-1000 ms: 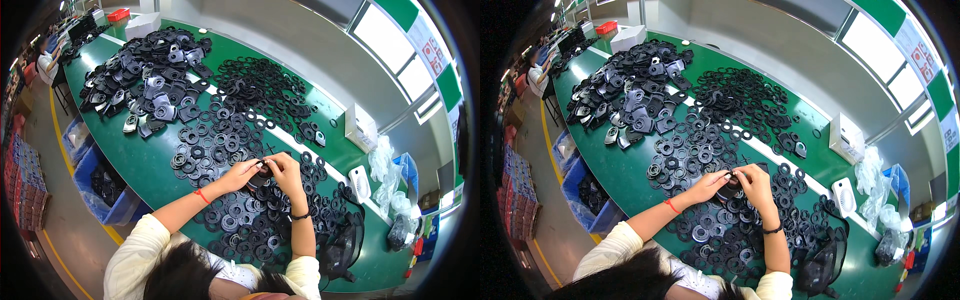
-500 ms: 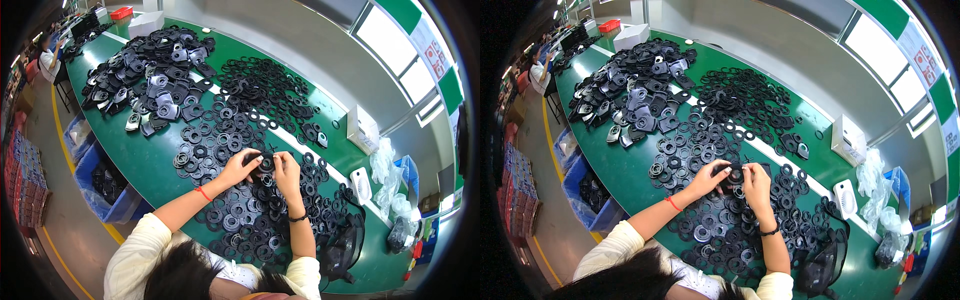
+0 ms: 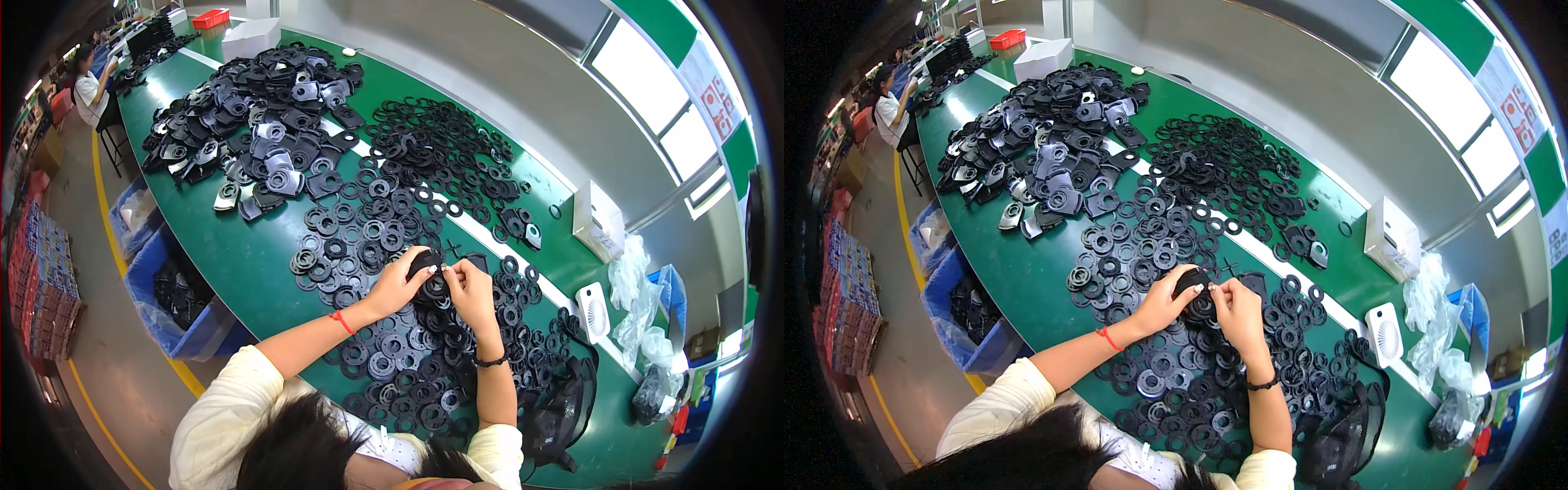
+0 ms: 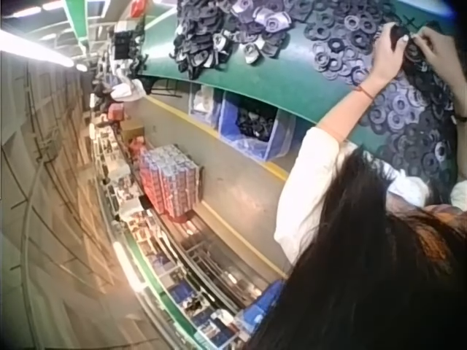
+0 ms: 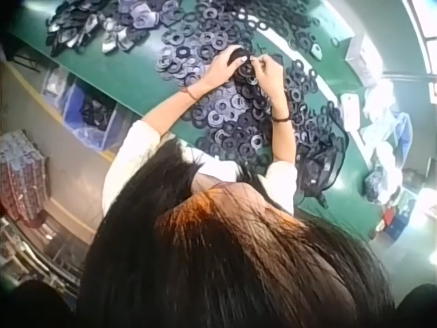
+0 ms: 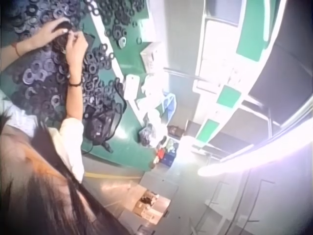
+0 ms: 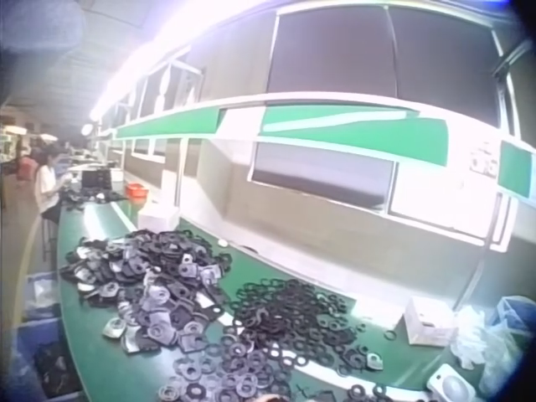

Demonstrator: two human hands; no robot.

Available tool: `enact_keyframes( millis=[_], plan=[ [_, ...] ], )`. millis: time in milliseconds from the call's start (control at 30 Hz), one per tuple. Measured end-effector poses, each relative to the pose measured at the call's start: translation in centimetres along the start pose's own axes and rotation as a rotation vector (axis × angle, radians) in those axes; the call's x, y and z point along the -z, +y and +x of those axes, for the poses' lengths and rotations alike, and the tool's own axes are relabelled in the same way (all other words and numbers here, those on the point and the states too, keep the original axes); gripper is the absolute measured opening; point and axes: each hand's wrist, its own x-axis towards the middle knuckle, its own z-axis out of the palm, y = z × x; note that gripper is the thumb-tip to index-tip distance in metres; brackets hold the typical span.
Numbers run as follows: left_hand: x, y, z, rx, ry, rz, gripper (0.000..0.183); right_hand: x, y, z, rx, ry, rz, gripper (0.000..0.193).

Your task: Sorting and packaging black circular plastic gaskets or washers into a plastic bag.

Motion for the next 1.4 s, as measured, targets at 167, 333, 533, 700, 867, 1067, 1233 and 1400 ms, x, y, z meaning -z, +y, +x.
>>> enact_keyframes(
  millis=[167,333,533,700,867,1067,1233,1400],
  plan=[
    [-0.1,1.1,0.3,-0.118,0.085,0.013,0.037,-0.3,0.4,0.0,-0.006,0.022,0.072,0.018],
    [0.9,-0.1,1.3,0.219,-0.057,-0.491,0.032,-0.4,0.1,0.1,-0.138,-0.049,0.567,0.012],
    [1.6,1.3,1.0,0.102,-0.149,-0.187,0.022,0.1,-0.8,0.1,0.062,0.104,0.293,0.049],
    [1.4,1.3,0.7,0.002,-0.158,-0.009,0.021,0.8,-0.7,0.1,0.109,0.015,-0.056,0.026],
    [1.3,1.9,0.7,-0.123,-0.136,0.256,0.018,0.1,0.0,-0.4,0.071,0.029,-0.08,0.027],
    [1.8,2.2,1.0,-0.058,-0.124,0.233,0.019,0.9,0.4,0.4,0.04,-0.061,0.043,0.023],
    [6.9,0.7,3.9,-0.102,0.233,0.287,0.021,5.8,9.6,5.1,0.004,0.384,-0.342,0.039],
    [18.2,-2.8,7.2,-0.042,0.557,0.324,0.024,8.4,15.8,8.6,-0.228,0.34,-0.644,0.061]
  ],
)
